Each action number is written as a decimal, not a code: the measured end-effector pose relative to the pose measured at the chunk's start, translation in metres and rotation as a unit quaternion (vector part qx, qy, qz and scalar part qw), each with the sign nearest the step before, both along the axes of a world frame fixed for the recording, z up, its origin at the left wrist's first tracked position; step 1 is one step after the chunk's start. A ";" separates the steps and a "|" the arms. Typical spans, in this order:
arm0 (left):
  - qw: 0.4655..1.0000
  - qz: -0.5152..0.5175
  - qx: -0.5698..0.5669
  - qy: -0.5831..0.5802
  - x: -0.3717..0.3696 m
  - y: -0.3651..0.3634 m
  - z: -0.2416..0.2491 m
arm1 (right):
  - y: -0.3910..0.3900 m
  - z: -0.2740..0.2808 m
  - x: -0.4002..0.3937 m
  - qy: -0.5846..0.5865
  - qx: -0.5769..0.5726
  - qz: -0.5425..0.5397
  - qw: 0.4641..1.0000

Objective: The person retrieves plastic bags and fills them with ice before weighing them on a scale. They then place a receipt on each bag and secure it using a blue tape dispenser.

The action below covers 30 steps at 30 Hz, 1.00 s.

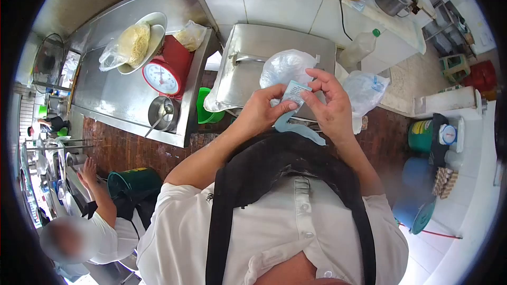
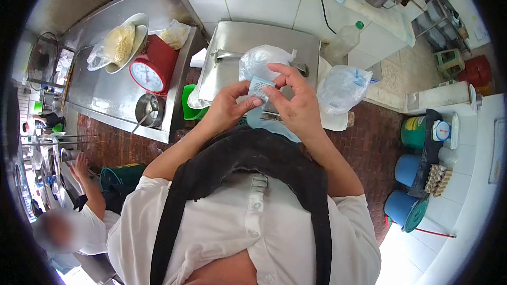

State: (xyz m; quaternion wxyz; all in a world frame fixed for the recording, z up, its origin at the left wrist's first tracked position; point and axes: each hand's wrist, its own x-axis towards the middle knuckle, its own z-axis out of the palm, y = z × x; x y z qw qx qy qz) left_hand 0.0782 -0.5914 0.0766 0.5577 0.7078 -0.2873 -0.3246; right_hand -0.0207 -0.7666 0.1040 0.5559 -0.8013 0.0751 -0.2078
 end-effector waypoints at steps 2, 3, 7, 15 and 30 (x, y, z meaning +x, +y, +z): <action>0.972 0.148 -0.168 -0.077 -0.006 -0.007 -0.002 | 0.004 0.011 0.001 -0.004 -0.028 0.009 1.000; 0.969 0.160 -0.166 -0.084 -0.003 -0.006 -0.002 | 0.010 0.015 0.005 -0.011 -0.053 0.019 0.998; 0.983 0.120 -0.103 -0.093 0.005 0.007 0.012 | 0.014 0.014 0.012 -0.038 -0.125 0.013 0.991; 0.988 0.114 -0.012 -0.105 -0.008 0.007 0.018 | 0.010 0.002 0.013 -0.050 -0.060 0.006 0.997; 0.982 0.157 -0.086 -0.061 -0.015 -0.004 0.000 | 0.007 0.005 0.013 -0.089 -0.115 -0.012 0.989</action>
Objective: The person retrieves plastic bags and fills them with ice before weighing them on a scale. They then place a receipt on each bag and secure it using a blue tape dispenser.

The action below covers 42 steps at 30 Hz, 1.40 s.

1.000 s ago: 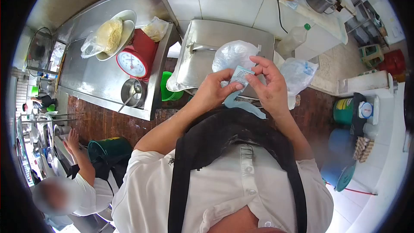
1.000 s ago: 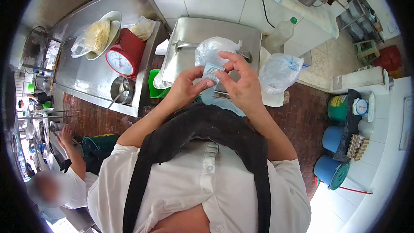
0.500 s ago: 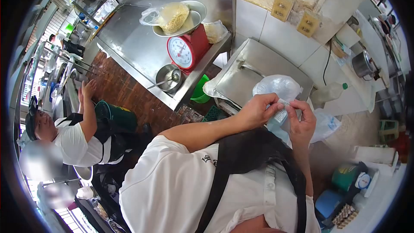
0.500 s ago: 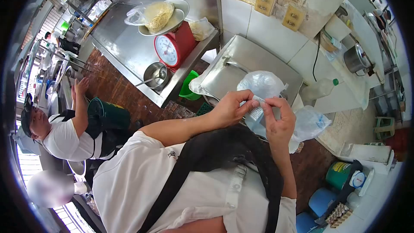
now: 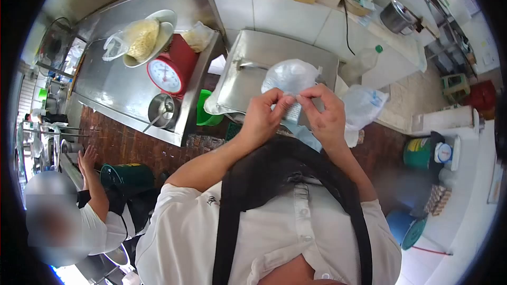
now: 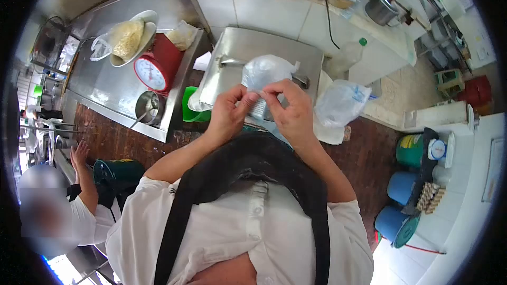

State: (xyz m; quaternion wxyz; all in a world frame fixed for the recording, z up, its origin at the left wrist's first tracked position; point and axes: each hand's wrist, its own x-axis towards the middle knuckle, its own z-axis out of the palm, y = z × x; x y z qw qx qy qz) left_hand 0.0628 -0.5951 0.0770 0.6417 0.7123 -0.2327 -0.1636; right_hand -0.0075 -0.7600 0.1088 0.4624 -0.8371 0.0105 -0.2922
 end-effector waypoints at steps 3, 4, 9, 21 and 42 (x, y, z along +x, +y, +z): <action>0.999 -0.013 0.030 0.037 -0.002 -0.007 -0.002 | 0.000 -0.004 -0.002 0.012 0.032 -0.006 0.999; 0.999 0.023 -0.030 -0.014 -0.006 -0.013 0.000 | -0.001 -0.005 -0.002 0.007 0.034 -0.009 0.999; 1.000 0.003 -0.018 0.005 -0.004 -0.007 -0.001 | -0.002 -0.010 -0.006 0.030 0.050 -0.015 0.998; 0.998 0.040 -0.054 -0.019 -0.007 -0.016 -0.012 | -0.001 -0.021 -0.006 0.034 0.151 -0.007 0.988; 0.999 -0.018 -0.043 0.027 0.004 -0.013 -0.014 | -0.002 -0.023 -0.013 0.074 0.097 0.026 0.992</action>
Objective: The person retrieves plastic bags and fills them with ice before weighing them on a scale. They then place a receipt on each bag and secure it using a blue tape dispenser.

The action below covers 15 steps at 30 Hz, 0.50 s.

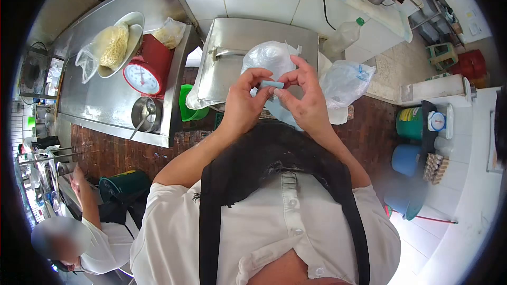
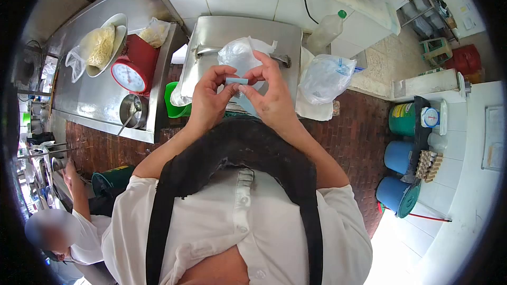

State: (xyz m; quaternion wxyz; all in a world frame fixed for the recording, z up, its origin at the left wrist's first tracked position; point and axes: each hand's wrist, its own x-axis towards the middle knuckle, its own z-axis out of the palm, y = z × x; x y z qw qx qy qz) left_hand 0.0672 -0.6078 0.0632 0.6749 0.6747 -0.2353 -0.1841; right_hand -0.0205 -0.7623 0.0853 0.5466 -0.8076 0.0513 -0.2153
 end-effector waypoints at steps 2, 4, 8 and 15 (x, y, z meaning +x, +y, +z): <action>0.999 -0.016 -0.035 0.034 0.000 -0.001 -0.002 | -0.003 -0.008 0.003 -0.012 0.063 -0.008 0.998; 0.993 -0.023 -0.118 0.017 -0.001 -0.003 -0.005 | -0.005 -0.005 0.003 -0.012 0.071 -0.003 0.997; 0.973 -0.143 -0.098 0.155 0.014 0.005 0.012 | -0.006 0.002 0.001 -0.003 0.137 0.033 0.990; 0.931 -0.324 -0.027 0.167 0.043 0.019 0.007 | -0.016 -0.005 0.002 -0.029 0.147 0.062 0.987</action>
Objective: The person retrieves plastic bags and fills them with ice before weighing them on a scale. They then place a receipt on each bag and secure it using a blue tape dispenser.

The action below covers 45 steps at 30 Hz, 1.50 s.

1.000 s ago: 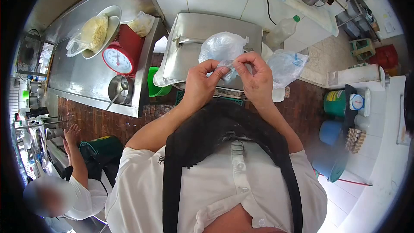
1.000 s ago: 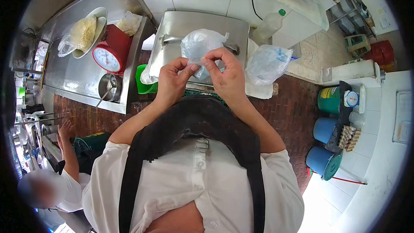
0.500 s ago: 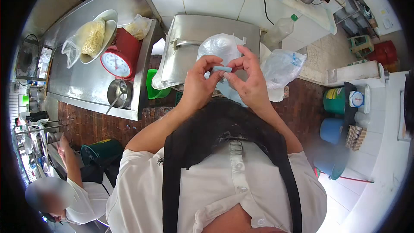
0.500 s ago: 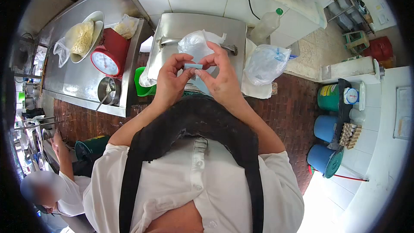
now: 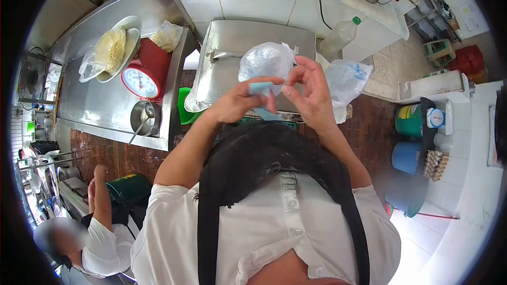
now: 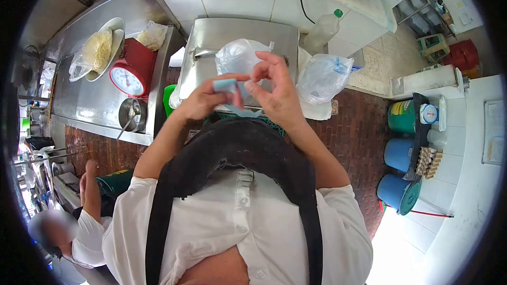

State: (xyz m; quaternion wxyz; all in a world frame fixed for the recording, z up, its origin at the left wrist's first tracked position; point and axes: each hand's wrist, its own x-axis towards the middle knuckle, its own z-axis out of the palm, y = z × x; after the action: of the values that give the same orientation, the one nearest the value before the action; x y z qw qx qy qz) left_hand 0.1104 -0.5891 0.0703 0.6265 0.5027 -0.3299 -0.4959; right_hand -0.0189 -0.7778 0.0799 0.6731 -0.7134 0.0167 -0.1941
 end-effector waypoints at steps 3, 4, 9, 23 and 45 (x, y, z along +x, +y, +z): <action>0.923 0.185 0.090 -0.325 0.029 0.028 0.010 | -0.018 -0.002 -0.010 -0.025 0.003 -0.068 0.997; 0.833 0.248 0.255 -0.423 0.043 0.031 0.024 | -0.028 0.000 -0.015 0.037 -0.056 -0.072 0.995; 0.694 0.329 0.058 -0.638 0.069 0.007 0.014 | -0.027 -0.016 -0.006 0.116 -0.186 -0.051 0.974; 0.850 0.214 0.099 -0.471 0.043 -0.054 0.016 | -0.015 -0.073 0.038 0.075 -0.169 -0.132 0.974; 0.879 0.205 0.124 -0.411 0.037 -0.062 0.019 | -0.035 -0.144 0.061 0.054 -0.040 -0.196 0.978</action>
State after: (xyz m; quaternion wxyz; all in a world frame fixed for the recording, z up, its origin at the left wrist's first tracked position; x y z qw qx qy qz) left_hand 0.1474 -0.6510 0.0891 0.4544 0.7917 -0.3829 -0.1418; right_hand 0.0418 -0.8128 -0.0646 0.5913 -0.7318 0.1850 -0.2840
